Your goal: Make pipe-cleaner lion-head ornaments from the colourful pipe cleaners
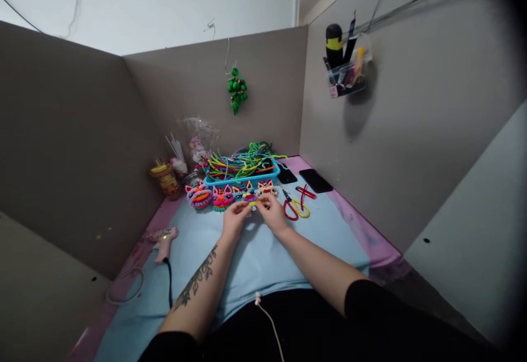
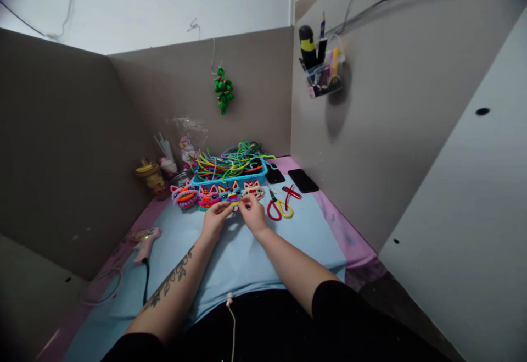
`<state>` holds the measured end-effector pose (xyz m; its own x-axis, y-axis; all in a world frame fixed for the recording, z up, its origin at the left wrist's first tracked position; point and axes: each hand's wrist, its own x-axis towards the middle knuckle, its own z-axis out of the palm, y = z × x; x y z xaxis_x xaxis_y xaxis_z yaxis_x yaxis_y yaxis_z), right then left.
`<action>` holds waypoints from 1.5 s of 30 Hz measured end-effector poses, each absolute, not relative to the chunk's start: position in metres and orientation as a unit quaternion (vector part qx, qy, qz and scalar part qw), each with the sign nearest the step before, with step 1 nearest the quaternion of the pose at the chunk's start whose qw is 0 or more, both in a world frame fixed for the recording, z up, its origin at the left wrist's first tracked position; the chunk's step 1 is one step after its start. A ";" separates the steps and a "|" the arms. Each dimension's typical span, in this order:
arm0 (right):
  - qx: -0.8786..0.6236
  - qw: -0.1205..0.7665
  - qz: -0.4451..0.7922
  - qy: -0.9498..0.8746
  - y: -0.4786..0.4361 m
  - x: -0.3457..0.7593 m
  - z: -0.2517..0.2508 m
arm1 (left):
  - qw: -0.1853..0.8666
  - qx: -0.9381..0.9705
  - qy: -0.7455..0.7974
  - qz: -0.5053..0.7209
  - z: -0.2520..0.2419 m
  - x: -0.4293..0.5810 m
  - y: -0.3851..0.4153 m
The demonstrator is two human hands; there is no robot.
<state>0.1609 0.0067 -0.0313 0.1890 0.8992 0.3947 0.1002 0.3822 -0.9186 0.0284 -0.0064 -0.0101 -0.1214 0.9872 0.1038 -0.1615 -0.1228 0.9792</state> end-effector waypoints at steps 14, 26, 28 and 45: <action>-0.379 0.640 0.502 -0.441 0.015 0.158 -0.036 | 0.476 0.460 0.440 0.606 -0.007 0.032 -0.009; -0.411 0.584 0.213 -0.667 -0.002 0.165 -0.021 | 0.490 0.418 0.432 0.631 -0.009 0.028 -0.006; -0.407 0.568 0.190 -0.690 -0.002 0.165 -0.021 | 0.496 0.419 0.435 0.624 -0.009 0.029 -0.007; -0.383 0.685 0.474 -0.399 0.019 0.175 -0.023 | 0.484 0.359 0.444 0.663 -0.019 0.016 0.012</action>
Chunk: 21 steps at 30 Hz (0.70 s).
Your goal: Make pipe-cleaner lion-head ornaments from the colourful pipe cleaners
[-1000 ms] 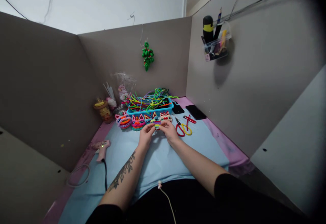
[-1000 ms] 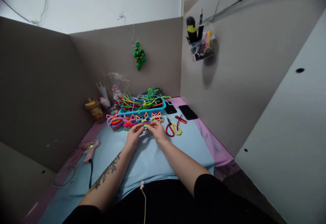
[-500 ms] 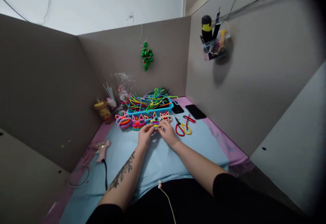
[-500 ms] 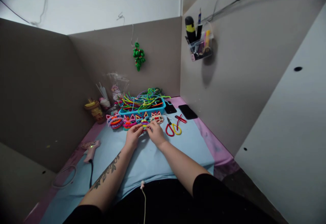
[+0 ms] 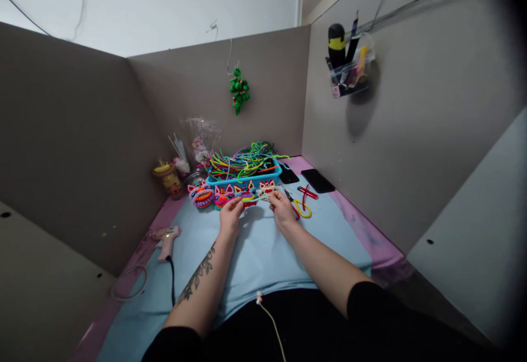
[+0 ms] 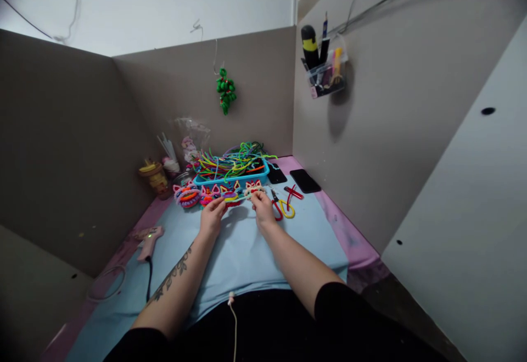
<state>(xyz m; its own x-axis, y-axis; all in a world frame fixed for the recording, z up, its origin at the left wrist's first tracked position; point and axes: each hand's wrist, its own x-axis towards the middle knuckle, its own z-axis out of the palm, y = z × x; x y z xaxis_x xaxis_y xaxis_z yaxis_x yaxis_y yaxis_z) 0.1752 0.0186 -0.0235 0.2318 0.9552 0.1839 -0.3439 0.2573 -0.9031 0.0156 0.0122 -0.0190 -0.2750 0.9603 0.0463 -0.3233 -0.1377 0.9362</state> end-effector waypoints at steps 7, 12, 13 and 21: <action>-0.407 0.627 0.398 -0.531 0.009 0.162 -0.027 | 0.474 0.374 0.425 0.674 -0.014 0.015 0.007; -0.394 0.643 0.371 -0.542 0.010 0.160 -0.029 | 0.484 0.438 0.430 0.624 -0.011 0.023 -0.003; -0.393 0.651 0.386 -0.523 0.011 0.160 -0.030 | 0.484 0.445 0.429 0.619 -0.011 0.025 -0.004; -0.354 0.681 0.469 -0.436 0.019 0.157 -0.037 | 0.488 0.487 0.421 0.590 -0.012 0.031 -0.007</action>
<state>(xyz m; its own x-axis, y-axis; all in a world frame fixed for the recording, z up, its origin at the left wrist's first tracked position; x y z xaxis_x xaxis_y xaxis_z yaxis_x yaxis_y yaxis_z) 0.1573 0.0190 -0.0370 0.1790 0.9480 0.2631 -0.3305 0.3098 -0.8915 0.0309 -0.0074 -0.0121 -0.0497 0.9853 0.1636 -0.1653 -0.1697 0.9715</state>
